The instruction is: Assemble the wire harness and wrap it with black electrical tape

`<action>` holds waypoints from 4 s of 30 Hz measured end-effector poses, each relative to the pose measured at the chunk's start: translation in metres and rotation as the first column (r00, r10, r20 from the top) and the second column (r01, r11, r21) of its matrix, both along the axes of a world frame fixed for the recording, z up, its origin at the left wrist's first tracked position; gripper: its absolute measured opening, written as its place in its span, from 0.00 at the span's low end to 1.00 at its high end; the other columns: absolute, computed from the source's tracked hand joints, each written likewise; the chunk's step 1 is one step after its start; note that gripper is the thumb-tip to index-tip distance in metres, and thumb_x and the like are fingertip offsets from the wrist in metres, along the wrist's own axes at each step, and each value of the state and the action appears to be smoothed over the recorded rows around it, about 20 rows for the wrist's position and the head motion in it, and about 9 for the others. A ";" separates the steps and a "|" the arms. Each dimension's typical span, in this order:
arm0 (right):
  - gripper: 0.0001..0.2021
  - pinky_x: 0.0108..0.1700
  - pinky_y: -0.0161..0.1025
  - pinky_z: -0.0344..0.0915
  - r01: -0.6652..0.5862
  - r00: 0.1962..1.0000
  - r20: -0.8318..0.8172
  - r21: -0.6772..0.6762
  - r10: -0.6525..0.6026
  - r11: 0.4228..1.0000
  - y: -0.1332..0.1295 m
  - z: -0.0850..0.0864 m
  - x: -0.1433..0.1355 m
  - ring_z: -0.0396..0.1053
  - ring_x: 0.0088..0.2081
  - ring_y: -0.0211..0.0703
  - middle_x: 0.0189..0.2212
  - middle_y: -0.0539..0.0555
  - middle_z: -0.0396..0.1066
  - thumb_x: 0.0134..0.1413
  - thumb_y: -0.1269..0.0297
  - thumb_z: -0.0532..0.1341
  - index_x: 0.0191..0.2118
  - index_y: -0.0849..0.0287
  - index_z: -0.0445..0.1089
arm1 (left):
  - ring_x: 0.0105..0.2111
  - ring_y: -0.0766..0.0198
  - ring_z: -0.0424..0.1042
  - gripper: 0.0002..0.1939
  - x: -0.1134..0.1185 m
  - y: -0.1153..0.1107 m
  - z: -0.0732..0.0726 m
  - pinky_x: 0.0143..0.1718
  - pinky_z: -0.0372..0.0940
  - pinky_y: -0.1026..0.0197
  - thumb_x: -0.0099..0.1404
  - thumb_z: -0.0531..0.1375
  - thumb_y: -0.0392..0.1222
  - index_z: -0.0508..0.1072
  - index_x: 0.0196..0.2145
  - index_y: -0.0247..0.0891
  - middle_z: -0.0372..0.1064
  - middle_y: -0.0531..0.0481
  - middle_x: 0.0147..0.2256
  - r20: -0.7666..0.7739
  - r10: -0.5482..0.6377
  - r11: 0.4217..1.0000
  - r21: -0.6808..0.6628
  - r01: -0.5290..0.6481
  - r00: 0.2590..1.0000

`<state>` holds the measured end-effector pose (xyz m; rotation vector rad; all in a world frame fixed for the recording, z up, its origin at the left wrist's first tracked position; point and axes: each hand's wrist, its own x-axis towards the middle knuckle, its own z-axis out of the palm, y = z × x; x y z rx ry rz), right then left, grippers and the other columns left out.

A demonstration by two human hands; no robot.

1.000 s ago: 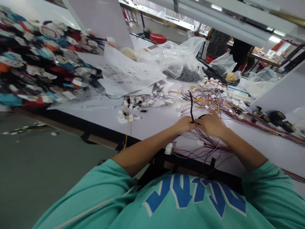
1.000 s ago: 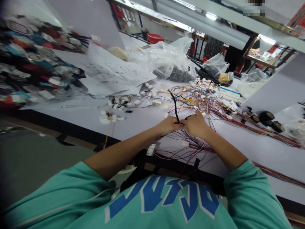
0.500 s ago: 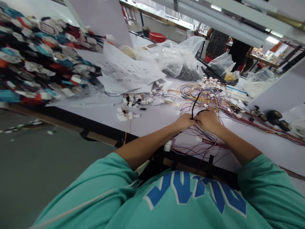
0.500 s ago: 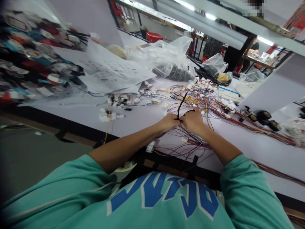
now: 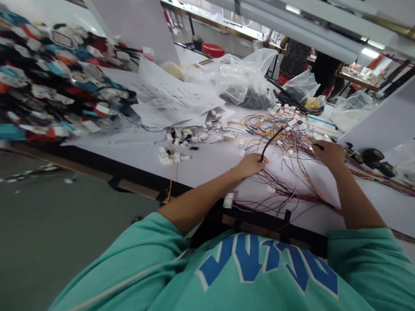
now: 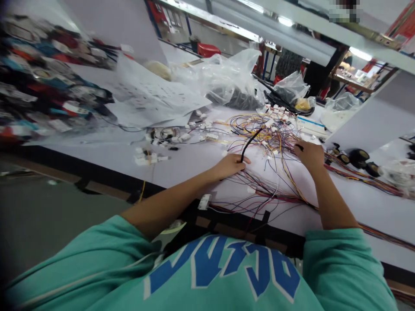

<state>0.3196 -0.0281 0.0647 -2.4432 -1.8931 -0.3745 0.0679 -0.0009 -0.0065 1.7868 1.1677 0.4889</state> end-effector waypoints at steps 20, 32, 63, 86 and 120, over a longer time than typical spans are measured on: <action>0.27 0.43 0.50 0.55 0.279 0.957 0.131 -0.157 -0.261 0.947 -0.032 -0.047 0.053 0.69 0.41 0.58 0.36 0.68 0.73 0.55 0.56 0.48 0.58 0.64 0.54 | 0.11 0.77 0.56 0.03 -0.022 0.021 0.004 0.14 0.47 0.70 0.48 0.61 0.34 0.69 0.23 0.32 0.63 0.56 0.17 0.286 0.000 0.901 -0.416 0.124 0.958; 0.16 0.41 0.40 0.59 -0.357 0.920 -0.203 -0.073 0.337 0.931 -0.020 -0.026 -0.050 0.69 0.37 0.46 0.35 0.58 0.74 0.54 0.62 0.50 0.43 0.60 0.70 | 0.18 0.72 0.61 0.08 -0.055 0.034 0.020 0.21 0.54 0.68 0.44 0.61 0.34 0.72 0.26 0.32 0.66 0.54 0.20 0.174 -0.088 0.948 -0.287 0.136 0.981; 0.10 0.20 0.29 0.52 -0.347 -0.092 -0.992 -0.055 -0.092 0.936 0.024 -0.070 -0.117 0.55 0.18 0.28 0.17 0.45 0.65 0.27 0.65 0.63 0.25 0.60 0.68 | 0.14 0.78 0.60 0.09 -0.020 0.032 0.002 0.16 0.53 0.71 0.58 0.58 0.42 0.67 0.29 0.31 0.66 0.53 0.25 0.672 0.384 0.904 -0.415 -0.106 0.633; 0.14 0.25 0.33 0.61 -0.129 -0.027 -0.912 0.410 0.410 0.903 0.022 -0.048 -0.112 0.59 0.20 0.30 0.17 0.43 0.60 0.38 0.53 0.62 0.27 0.57 0.63 | 0.11 0.79 0.52 0.08 -0.004 0.011 -0.001 0.14 0.46 0.70 0.52 0.59 0.40 0.64 0.29 0.34 0.63 0.58 0.18 0.667 0.146 0.936 -0.333 0.116 0.731; 0.19 0.45 0.46 0.63 -0.218 0.754 -0.570 0.251 0.326 0.943 -0.037 -0.038 0.012 0.69 0.45 0.48 0.43 0.56 0.72 0.49 0.63 0.55 0.50 0.56 0.62 | 0.10 0.80 0.51 0.09 0.000 0.010 -0.008 0.13 0.43 0.71 0.42 0.64 0.37 0.66 0.19 0.33 0.61 0.57 0.16 0.693 0.400 0.894 -0.440 -0.089 0.600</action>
